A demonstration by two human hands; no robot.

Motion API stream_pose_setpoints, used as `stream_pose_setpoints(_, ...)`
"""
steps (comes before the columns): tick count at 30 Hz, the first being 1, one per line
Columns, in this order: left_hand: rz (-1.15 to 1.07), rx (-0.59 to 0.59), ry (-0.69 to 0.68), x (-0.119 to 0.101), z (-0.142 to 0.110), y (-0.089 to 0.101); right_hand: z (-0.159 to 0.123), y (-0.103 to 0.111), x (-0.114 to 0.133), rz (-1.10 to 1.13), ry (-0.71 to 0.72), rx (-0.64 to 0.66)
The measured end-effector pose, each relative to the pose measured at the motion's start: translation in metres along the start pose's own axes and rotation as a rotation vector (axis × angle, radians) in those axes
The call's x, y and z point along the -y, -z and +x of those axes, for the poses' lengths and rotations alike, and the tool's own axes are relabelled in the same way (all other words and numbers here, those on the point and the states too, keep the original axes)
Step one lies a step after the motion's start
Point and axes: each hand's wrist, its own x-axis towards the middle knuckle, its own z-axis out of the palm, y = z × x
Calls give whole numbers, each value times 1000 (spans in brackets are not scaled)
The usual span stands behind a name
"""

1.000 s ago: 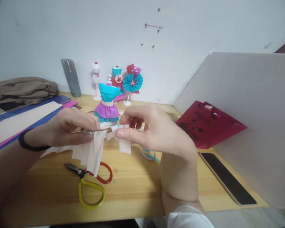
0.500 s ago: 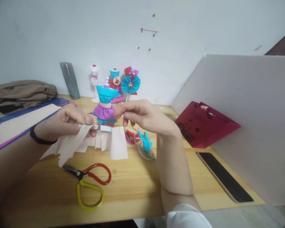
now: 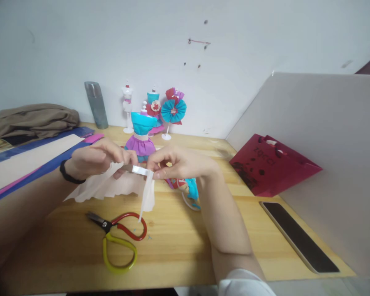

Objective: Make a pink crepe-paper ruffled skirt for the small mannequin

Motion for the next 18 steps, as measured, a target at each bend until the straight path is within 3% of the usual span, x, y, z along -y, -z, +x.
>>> stream_pose_setpoints(7, 63, 81, 98, 5, -7, 3, 1, -3, 0, 2, -110, 7)
stream_pose_setpoints(13, 235, 2, 267, -4, -11, -3, 2, -2, -4, -20, -140, 27)
stream_pose_setpoints(18, 122, -41, 214, -1, -10, 0, 1, -1, -4, -55, -122, 8)
